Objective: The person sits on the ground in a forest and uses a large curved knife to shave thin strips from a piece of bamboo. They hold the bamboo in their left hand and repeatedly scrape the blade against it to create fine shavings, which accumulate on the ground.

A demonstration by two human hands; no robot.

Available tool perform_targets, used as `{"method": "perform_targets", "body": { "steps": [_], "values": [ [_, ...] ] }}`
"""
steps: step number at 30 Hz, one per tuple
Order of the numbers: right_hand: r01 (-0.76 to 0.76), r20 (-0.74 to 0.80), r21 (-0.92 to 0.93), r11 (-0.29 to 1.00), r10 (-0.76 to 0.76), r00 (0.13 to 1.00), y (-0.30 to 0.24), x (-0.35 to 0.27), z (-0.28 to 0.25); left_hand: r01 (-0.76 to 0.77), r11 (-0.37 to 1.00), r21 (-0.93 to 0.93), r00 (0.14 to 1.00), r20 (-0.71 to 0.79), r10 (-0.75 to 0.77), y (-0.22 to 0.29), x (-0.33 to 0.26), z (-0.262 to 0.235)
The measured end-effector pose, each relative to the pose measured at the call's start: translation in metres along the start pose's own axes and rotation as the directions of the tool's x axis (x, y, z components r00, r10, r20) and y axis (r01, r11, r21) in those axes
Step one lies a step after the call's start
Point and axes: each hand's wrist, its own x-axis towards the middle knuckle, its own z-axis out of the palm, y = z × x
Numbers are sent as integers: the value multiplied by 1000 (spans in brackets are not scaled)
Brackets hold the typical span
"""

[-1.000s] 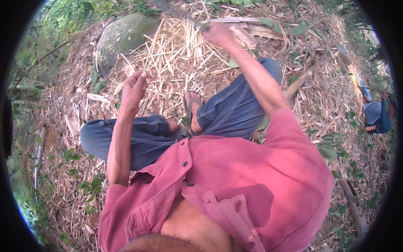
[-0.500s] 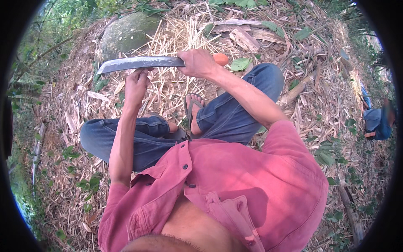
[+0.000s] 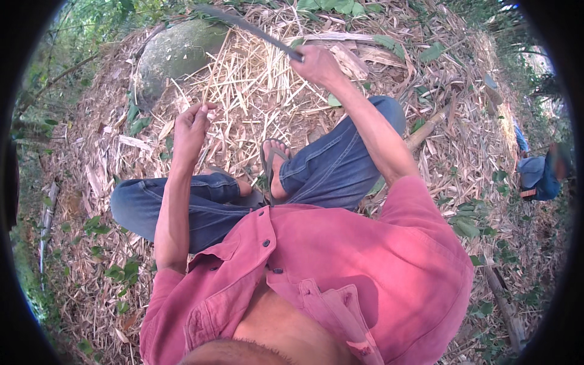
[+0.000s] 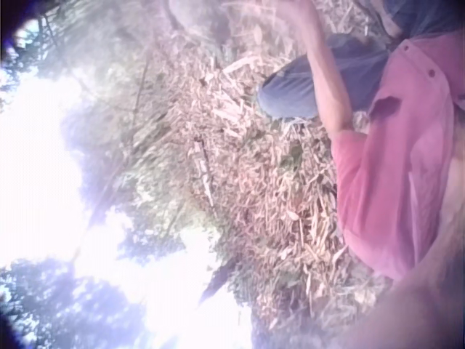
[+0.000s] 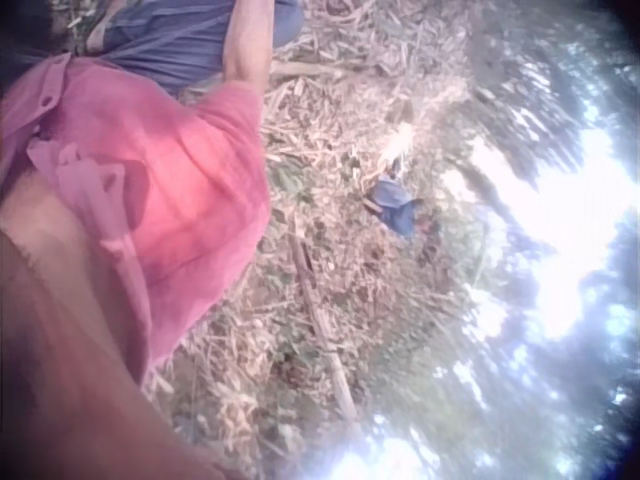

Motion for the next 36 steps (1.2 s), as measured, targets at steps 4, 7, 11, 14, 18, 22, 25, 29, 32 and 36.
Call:
{"method": "perform_targets", "body": {
  "steps": [4, 7, 11, 14, 18, 22, 25, 29, 32, 36],
  "values": [
    [201, 152, -80, 976, -187, 970, -29, -27, 22, -1, 998, 63, 999, 38, -1, -3, 3, 5],
    [209, 133, -70, 975, -198, 971, -36, -34, 39, 11, 999, 51, 999, 47, -13, -2, -2, 2],
    [-161, 169, 91, 983, 144, 975, -4, -3, 33, 11, 997, -73, 998, 62, -6, -5, -8, -3],
    [-303, 184, 306, 903, 256, 949, 24, 0, 20, 17, 993, -120, 999, 32, -13, -15, -3, -12],
    [-369, 299, 618, 694, 226, 927, 26, -21, 22, -26, 921, -388, 984, -171, -44, -8, 7, -17],
    [-406, 353, 808, 428, 201, 914, -4, -39, 17, -147, 878, -455, 917, -395, -51, -7, 20, -41],
    [-364, 338, 887, 283, 136, 931, -21, -48, 11, -141, 847, -513, 894, -434, -114, -20, 23, -59],
    [-360, 351, 920, 157, 84, 933, -38, -66, 13, -101, 828, -552, 889, -424, -174, -33, 25, -64],
    [-410, 403, 906, 110, 77, 912, -34, -81, 33, -81, 811, -580, 915, -365, -170, -39, 27, -62],
    [-517, 509, 851, 86, 106, 855, -32, -106, 56, -51, 831, -554, 925, -339, -170, -33, 27, -48]
  ]
}}
